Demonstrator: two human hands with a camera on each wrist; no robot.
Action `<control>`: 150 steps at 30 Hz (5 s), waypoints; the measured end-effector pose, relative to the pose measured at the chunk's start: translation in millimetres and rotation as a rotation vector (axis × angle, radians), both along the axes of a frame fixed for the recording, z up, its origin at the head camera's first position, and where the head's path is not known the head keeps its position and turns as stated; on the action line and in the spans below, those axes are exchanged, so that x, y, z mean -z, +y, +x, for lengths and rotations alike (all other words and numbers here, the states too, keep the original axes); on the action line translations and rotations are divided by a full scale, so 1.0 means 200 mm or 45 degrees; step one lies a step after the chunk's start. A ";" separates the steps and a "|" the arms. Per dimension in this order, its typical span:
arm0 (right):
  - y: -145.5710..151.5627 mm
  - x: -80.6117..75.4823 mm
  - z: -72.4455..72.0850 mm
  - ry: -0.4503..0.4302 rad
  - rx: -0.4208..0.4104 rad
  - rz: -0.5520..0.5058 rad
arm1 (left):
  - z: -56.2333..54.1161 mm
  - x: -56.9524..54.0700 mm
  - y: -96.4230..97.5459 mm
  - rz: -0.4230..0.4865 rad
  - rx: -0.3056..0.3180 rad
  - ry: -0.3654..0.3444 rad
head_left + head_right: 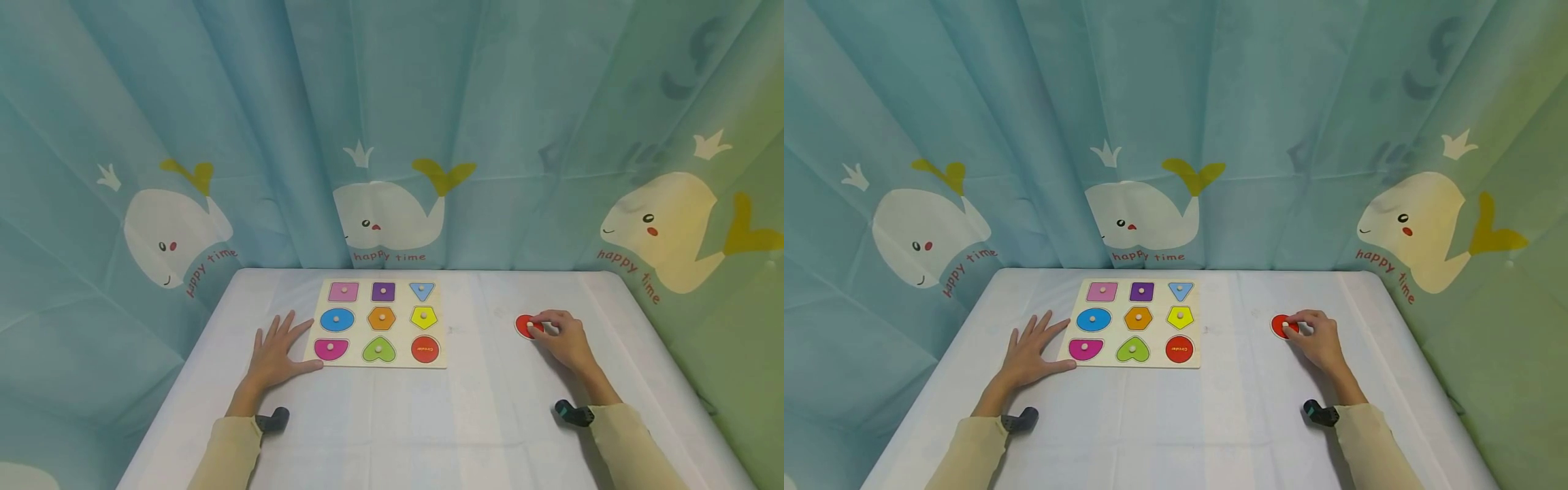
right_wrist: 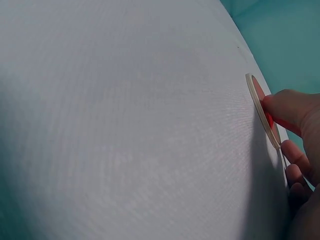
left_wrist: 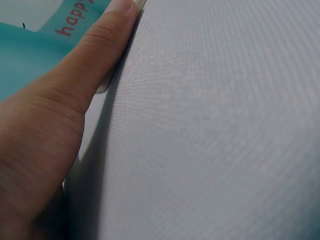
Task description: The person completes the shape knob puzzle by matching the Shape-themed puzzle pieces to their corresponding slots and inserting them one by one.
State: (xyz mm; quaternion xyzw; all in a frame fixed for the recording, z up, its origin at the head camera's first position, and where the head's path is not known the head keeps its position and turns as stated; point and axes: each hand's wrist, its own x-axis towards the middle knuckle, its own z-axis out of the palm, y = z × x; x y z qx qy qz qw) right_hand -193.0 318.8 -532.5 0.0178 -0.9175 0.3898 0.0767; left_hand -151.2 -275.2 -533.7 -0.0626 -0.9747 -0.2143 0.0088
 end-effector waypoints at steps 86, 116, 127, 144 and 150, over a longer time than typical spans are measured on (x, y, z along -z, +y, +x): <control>-0.56 -0.14 -0.04 0.149 -0.279 -0.136 | 0.01 0.00 0.01 -0.008 0.003 0.004; -0.90 -0.01 0.06 0.071 -0.446 -0.201 | 0.00 -0.01 0.00 0.000 0.005 0.000; -0.94 0.02 0.07 0.065 -0.472 -0.100 | 0.01 -0.01 0.01 -0.002 0.013 0.004; -0.95 0.03 0.09 0.060 -0.444 -0.068 | 0.00 0.01 -0.01 -0.004 0.001 -0.025; -0.95 0.03 0.09 0.061 -0.448 -0.060 | 0.00 0.00 0.00 0.009 0.003 -0.027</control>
